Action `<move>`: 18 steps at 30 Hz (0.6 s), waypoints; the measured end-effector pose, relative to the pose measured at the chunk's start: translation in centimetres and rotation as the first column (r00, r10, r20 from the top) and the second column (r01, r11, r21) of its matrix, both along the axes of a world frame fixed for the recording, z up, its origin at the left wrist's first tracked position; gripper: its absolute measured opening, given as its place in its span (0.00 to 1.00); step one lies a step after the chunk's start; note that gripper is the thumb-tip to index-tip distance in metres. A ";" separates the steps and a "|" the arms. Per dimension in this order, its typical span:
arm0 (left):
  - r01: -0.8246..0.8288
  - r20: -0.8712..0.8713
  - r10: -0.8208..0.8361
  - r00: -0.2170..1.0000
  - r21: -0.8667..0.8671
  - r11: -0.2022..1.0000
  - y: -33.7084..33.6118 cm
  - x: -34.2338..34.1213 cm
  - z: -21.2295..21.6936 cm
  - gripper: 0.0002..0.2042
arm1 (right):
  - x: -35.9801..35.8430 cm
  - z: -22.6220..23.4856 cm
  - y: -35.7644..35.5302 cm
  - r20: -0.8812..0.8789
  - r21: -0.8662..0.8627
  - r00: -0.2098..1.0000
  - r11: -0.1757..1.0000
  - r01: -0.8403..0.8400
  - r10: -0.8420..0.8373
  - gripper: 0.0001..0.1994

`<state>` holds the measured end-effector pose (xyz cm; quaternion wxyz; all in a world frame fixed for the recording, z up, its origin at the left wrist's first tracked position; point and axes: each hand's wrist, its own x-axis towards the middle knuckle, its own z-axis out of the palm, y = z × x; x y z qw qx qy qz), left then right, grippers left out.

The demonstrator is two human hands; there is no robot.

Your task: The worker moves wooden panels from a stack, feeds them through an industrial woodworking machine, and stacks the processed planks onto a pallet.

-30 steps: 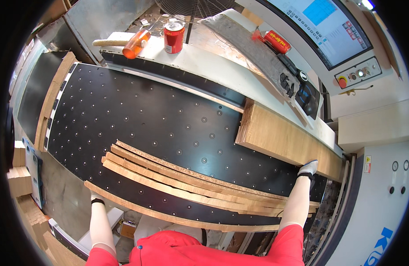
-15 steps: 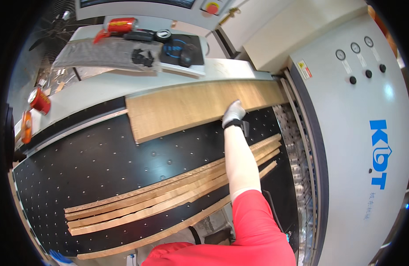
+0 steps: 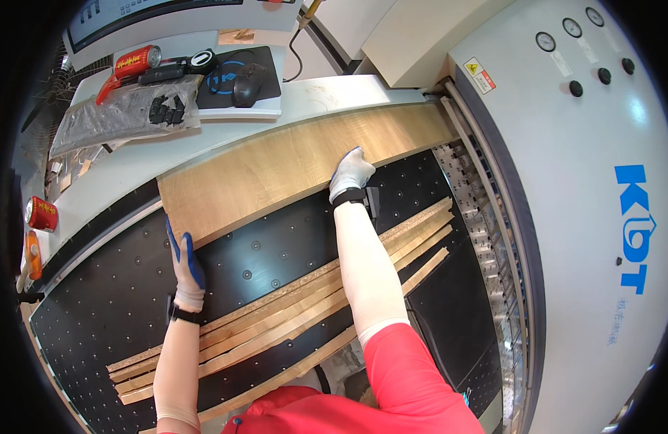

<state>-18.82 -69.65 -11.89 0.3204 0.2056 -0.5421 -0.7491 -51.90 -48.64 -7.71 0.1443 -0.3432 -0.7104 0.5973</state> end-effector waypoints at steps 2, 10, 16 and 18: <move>0.065 -0.017 -0.064 0.998 0.078 0.995 -0.6 -0.4 0.0 0.31 | -0.6 -0.4 0.6 -0.067 -0.001 0.998 1.000 0.000 0.000 0.25; 0.412 -0.119 -0.429 0.896 0.585 0.698 -9.2 0.4 2.4 0.27 | -2.3 -3.1 2.7 -0.079 -0.087 0.996 0.995 -0.055 0.048 0.28; 0.288 -0.051 -0.326 0.944 0.612 0.737 -9.3 0.9 0.6 0.18 | -1.9 -3.1 2.9 -0.082 -0.094 0.992 0.990 -0.104 0.097 0.29; 0.215 -0.031 -0.256 0.966 0.643 0.735 -8.5 0.6 0.2 0.16 | -2.1 -4.1 3.7 -0.197 -0.076 0.977 0.992 -0.103 0.087 0.31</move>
